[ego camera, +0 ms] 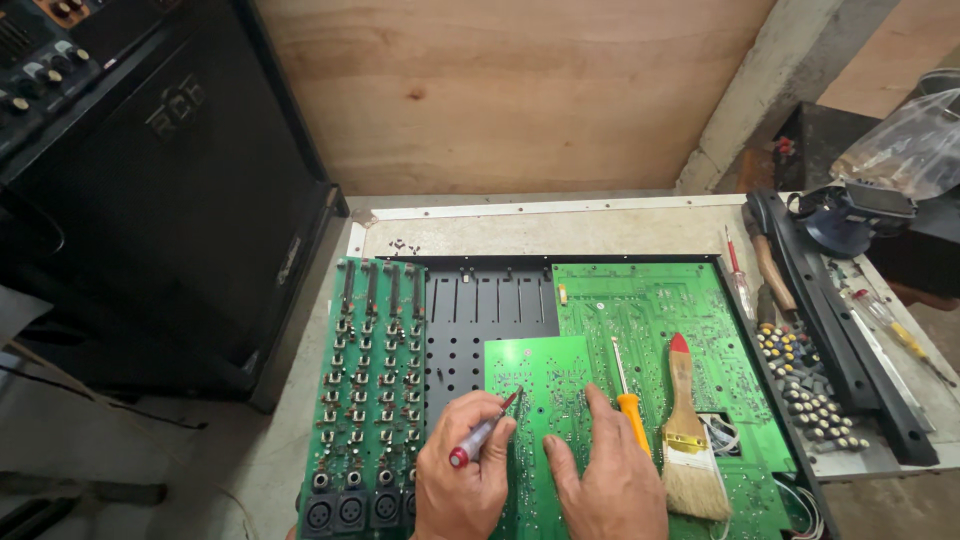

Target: The person solders components on a green circuit board mounted in an audio mixer chassis, holding a soldering iron in one hand while steadying the board with the other. They work across different areas of the board, then lift and reposition the board to solder another section.

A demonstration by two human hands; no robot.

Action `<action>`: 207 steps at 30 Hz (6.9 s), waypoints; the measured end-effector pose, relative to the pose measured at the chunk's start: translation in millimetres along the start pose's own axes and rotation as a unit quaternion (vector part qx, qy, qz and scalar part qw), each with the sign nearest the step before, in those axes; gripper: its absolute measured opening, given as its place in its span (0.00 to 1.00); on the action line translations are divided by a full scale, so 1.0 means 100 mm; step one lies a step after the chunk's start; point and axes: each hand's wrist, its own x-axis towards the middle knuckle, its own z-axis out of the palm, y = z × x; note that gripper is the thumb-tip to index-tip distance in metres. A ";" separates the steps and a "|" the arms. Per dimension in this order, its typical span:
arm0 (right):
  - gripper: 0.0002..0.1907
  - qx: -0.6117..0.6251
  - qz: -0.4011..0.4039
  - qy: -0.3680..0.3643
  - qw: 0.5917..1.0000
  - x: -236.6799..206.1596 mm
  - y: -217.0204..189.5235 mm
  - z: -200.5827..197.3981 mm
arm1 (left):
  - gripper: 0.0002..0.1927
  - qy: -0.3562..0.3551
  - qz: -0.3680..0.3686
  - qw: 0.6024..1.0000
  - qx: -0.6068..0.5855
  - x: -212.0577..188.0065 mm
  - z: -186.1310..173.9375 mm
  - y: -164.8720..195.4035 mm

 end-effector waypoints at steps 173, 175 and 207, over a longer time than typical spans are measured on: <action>0.42 -0.008 -0.006 -0.007 1.000 -0.02 -0.01 -0.06 | 0.15 -0.005 0.134 0.990 0.040 -0.11 0.00 0.03; 0.42 -0.008 0.000 -0.010 1.000 -0.01 -0.02 -0.06 | 0.17 -0.009 0.152 0.987 0.054 -0.12 0.03 0.03; 0.42 0.011 -0.013 -0.001 1.000 -0.01 -0.02 -0.07 | 0.11 0.058 -0.082 0.994 -0.052 -0.11 -0.04 0.03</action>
